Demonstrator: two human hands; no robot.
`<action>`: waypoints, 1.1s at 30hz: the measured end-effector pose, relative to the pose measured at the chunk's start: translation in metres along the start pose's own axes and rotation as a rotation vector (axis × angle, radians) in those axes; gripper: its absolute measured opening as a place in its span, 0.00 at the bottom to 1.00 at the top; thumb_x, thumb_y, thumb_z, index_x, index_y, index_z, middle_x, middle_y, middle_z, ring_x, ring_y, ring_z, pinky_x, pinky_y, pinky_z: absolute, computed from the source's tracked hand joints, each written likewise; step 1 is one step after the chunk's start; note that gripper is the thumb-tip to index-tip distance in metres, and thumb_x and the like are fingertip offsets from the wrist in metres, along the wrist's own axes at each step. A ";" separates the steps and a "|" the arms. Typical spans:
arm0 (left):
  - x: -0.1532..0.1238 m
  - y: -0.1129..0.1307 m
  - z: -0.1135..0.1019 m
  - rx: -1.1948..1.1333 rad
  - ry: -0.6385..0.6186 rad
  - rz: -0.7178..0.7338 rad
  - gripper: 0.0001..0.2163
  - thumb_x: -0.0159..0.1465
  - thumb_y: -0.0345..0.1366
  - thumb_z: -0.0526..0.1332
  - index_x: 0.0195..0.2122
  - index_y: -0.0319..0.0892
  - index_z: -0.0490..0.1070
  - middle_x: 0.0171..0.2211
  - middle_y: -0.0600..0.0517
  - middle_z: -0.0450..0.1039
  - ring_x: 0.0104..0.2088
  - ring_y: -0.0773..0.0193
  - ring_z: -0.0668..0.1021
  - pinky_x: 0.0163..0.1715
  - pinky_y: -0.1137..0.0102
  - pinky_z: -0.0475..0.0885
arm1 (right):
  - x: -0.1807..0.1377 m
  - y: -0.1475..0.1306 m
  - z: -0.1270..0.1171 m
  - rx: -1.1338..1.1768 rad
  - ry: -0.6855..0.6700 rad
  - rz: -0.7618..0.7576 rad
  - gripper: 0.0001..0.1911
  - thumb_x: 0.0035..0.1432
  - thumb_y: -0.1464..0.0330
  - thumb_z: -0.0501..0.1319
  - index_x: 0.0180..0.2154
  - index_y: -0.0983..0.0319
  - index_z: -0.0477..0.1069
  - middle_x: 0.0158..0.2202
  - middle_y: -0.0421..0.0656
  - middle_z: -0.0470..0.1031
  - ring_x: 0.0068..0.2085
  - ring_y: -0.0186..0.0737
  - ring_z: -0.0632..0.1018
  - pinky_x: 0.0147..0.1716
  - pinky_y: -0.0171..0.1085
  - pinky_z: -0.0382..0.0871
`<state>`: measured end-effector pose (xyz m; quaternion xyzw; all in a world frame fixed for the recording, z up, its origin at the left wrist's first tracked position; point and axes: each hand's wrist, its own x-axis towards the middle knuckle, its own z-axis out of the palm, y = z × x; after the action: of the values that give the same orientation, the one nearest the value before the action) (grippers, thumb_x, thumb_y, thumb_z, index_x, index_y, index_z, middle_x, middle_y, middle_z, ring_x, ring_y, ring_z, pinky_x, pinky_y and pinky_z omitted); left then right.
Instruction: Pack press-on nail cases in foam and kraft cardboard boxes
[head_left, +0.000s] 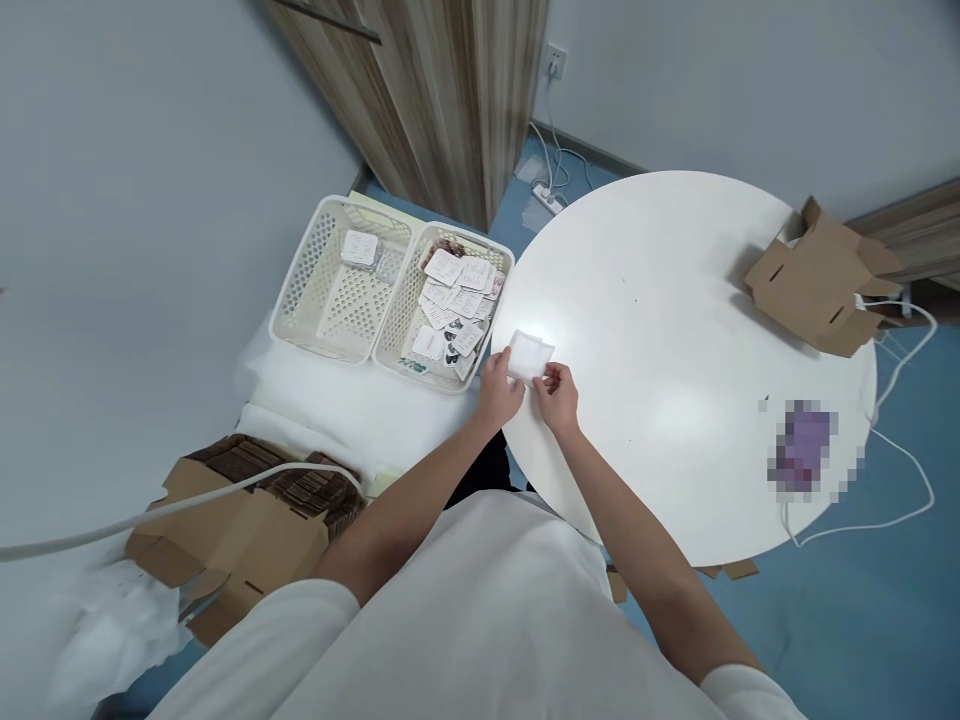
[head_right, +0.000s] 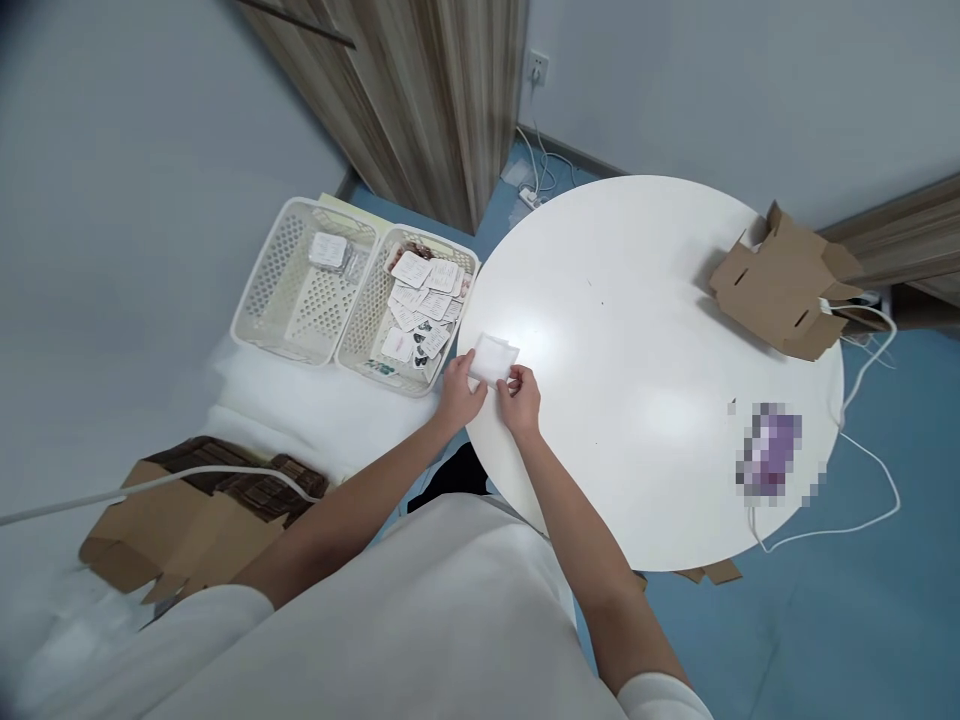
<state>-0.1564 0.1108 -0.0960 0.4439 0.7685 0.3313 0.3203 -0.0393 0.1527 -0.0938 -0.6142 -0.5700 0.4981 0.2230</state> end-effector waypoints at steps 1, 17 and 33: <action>-0.002 0.000 0.001 -0.001 0.001 0.004 0.31 0.54 0.31 0.57 0.59 0.42 0.49 0.53 0.41 0.55 0.55 0.51 0.60 0.53 0.54 0.57 | -0.001 0.000 0.000 0.011 -0.003 0.002 0.18 0.49 0.63 0.56 0.43 0.59 0.61 0.39 0.42 0.69 0.34 0.35 0.69 0.35 0.37 0.66; -0.113 -0.001 -0.025 -0.227 -0.212 -0.338 0.23 0.55 0.38 0.59 0.52 0.38 0.61 0.49 0.41 0.67 0.44 0.58 0.74 0.42 0.65 0.69 | -0.094 0.039 -0.069 0.090 -0.241 0.016 0.20 0.48 0.62 0.56 0.45 0.60 0.63 0.41 0.45 0.69 0.29 0.33 0.71 0.33 0.38 0.69; -0.279 -0.085 -0.108 -0.264 0.363 -0.488 0.21 0.56 0.42 0.57 0.49 0.38 0.63 0.45 0.43 0.70 0.40 0.60 0.76 0.40 0.67 0.71 | -0.153 -0.019 0.032 -0.284 -0.938 -0.426 0.12 0.49 0.65 0.57 0.38 0.59 0.68 0.33 0.41 0.73 0.28 0.34 0.71 0.28 0.35 0.65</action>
<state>-0.1700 -0.1959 -0.0461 0.1351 0.8472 0.4153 0.3027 -0.0534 0.0068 -0.0357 -0.2205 -0.7824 0.5807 -0.0449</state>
